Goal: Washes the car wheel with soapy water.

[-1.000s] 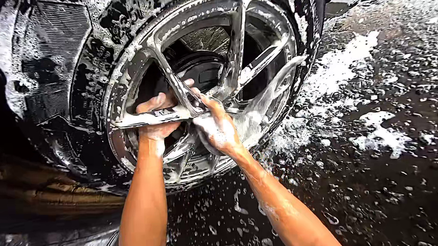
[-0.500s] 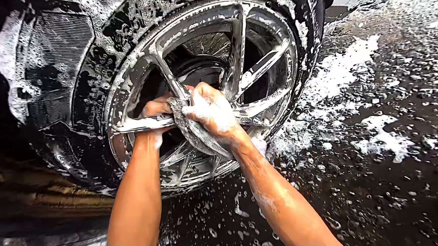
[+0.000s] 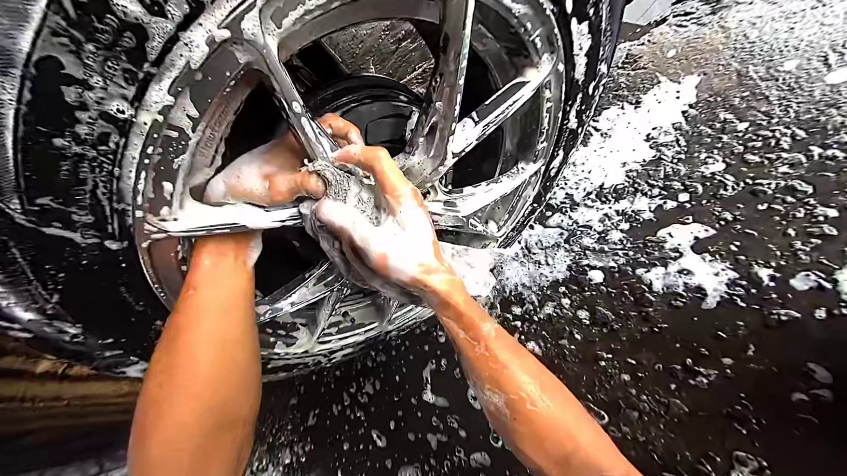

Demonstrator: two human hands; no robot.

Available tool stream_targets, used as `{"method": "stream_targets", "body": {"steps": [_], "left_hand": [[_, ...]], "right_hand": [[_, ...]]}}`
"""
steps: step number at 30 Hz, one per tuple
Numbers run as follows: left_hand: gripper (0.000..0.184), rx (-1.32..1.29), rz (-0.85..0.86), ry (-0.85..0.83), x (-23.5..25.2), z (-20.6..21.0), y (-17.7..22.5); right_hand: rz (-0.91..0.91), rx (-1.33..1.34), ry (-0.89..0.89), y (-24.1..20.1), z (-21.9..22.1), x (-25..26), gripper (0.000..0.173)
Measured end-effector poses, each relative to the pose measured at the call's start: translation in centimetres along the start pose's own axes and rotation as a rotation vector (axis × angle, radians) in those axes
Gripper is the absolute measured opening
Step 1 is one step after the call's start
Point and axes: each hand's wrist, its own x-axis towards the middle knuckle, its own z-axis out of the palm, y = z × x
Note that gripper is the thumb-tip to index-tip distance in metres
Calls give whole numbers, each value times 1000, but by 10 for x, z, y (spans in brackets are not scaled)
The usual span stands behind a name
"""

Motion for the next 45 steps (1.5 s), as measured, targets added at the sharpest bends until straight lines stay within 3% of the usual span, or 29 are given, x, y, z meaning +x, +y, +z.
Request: {"method": "stream_targets", "body": {"steps": [3, 6, 10, 14, 17, 18, 20, 22, 23, 25, 27, 29, 33, 35, 41, 43, 45], "left_hand": [[72, -9, 59, -96, 4, -9, -16], [90, -302, 133, -121, 5, -10, -33], [50, -713, 24, 186, -20, 20, -30], [36, -888, 61, 235, -33, 24, -46], [32, -921, 195, 327, -27, 33, -52], [26, -874, 236, 455, -27, 44, -50], [27, -651, 208, 887, -37, 84, -47], [25, 47, -15, 1274, -52, 136, -45], [27, 470, -49, 1347, -59, 155, -44], [25, 1099, -43, 1241, -66, 165, -34], [40, 1294, -134, 1022, -62, 146, -14], [47, 1312, -235, 831, -62, 119, 0], [45, 1471, 10, 597, -71, 96, 1], [48, 1475, 6, 571, -66, 100, 1], [58, 1596, -397, 486, -37, 117, 18], [54, 1592, -554, 445, -29, 122, 20], [50, 1529, -602, 479, -29, 123, 20]], "right_hand": [[-7, 31, 210, 12, 7, 6, 4], [13, -157, 248, 17, -3, 10, 19], [84, -573, 104, 10, -10, 17, 10], [117, -699, -82, -3, -15, 31, 15], [199, -607, -84, -3, -13, 38, 23], [230, -519, -48, 2, -13, 39, 20], [292, -367, 6, 10, -14, 41, 19], [352, -290, -17, 12, -15, 43, 20], [383, -267, -47, 11, -16, 44, 20], [435, -236, -114, 8, -20, 49, 19], [483, -180, -147, 7, -25, 51, 16], [513, -100, -135, 10, -25, 46, 12], [525, -99, -99, 7, -23, 44, 16], [520, -114, -106, 6, -25, 45, 15], [472, 190, -84, 23, -32, 32, 7], [421, 128, -123, 19, -39, 19, 20], [299, -32, -138, 16, -40, 7, 30]]}}
